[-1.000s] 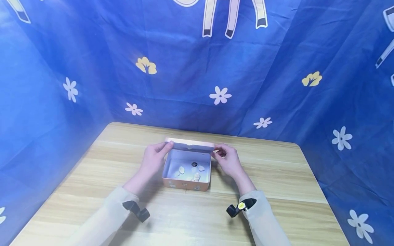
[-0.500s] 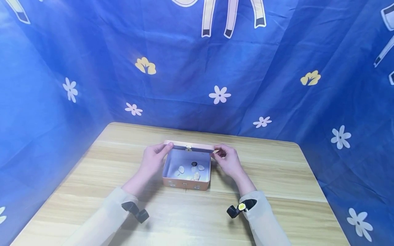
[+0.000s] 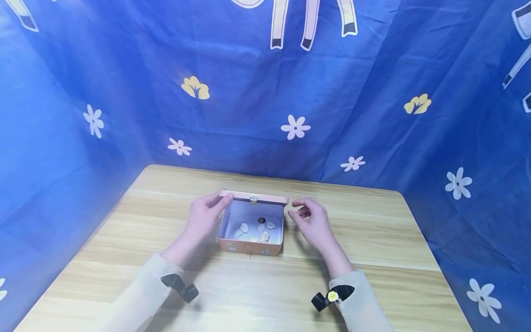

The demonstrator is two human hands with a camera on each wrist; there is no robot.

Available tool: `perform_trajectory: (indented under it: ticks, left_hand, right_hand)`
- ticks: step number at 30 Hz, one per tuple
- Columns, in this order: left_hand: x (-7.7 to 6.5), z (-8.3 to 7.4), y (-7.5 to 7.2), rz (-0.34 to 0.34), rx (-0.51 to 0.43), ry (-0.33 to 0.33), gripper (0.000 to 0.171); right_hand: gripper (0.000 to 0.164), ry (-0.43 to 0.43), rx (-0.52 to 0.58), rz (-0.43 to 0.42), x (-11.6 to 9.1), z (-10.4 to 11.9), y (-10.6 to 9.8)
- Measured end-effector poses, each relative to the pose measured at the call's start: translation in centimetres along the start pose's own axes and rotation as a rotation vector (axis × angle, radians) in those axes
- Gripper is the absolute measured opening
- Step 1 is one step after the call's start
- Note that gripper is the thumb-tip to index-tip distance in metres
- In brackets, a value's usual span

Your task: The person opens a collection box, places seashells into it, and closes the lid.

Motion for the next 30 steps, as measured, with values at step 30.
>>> perform_trajectory:
  ticks: [30]
  left_hand:
    - [-2.2,-1.5,-0.3,-0.055,0.007,-0.016,0.082]
  right_hand:
    - [0.028,-0.011,0.111,0.197,-1.5,6.3,6.4]
Point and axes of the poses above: each hand's wrist, its own x-axis towards the middle knuckle, its own y-axis out of the palm, z = x × y, the point moved 7 cm from there along x, towards the middle knuckle, and after that the axes turned 14 degrees about z, right-handed, at the moved point
